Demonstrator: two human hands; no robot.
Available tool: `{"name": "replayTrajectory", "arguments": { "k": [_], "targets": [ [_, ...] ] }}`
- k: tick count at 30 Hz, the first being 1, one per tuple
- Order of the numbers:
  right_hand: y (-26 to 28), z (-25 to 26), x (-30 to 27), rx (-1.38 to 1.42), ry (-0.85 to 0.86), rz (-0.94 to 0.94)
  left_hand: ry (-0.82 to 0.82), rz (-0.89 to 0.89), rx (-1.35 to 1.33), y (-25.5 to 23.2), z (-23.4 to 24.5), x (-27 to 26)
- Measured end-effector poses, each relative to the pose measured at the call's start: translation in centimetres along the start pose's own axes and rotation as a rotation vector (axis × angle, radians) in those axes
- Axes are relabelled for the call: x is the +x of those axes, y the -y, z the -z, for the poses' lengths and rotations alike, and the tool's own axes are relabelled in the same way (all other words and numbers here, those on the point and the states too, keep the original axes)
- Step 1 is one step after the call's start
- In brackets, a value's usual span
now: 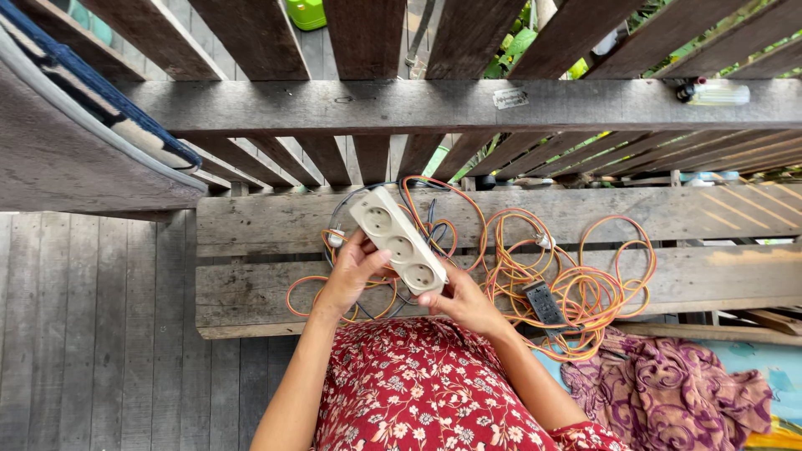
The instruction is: The person unties and separates various power cables and extension cords by hand on a wooden bench, periodically picking up and moving white power strips.
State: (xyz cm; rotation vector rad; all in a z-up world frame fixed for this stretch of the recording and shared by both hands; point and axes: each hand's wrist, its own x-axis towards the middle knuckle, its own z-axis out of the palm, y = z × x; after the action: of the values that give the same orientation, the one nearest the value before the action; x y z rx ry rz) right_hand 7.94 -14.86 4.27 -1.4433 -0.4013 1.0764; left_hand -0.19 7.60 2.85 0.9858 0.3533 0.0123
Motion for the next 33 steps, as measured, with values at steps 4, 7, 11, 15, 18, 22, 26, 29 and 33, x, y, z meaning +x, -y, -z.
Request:
{"name": "replayTrajectory", "arguments": {
  "k": [4,7,11,15,18,22,26,29,33],
  "targets": [
    [2.0,0.7,-0.9,-0.012,-0.069,-0.007,0.073,-0.060,0.013,1.5,-0.8,1.4],
    [3.3,2.0,-1.0,-0.052,-0.165,0.045,0.048,-0.046,-0.023,3.4,-0.2,2.4],
    [5.9,3.9,-1.4,0.022,-0.262,0.214,0.287,0.255,0.299,6.4,1.1,3.6],
    [8.0,4.6,-1.5,0.100,-0.328,0.271,0.409,0.276,0.755,12.3,-2.9,5.1],
    [8.0,4.7,-1.4,0.107,-0.301,0.276,0.270,-0.046,1.271,17.0,-3.8,8.0],
    [7.1,5.8,-1.9,0.032,-0.289,0.286,0.119,-0.088,1.793,21.2,-0.2,9.5],
    [5.5,8.4,-2.6,0.051,-0.392,0.230,0.097,-0.124,1.951,23.1,5.8,6.9],
    [4.3,10.2,-2.7,0.062,-0.471,0.223,0.091,-0.072,1.690,22.0,8.6,4.9],
    [3.7,11.9,-2.9,0.057,-0.504,0.231,0.069,-0.126,1.239,15.4,9.5,3.8]
  ]
}}
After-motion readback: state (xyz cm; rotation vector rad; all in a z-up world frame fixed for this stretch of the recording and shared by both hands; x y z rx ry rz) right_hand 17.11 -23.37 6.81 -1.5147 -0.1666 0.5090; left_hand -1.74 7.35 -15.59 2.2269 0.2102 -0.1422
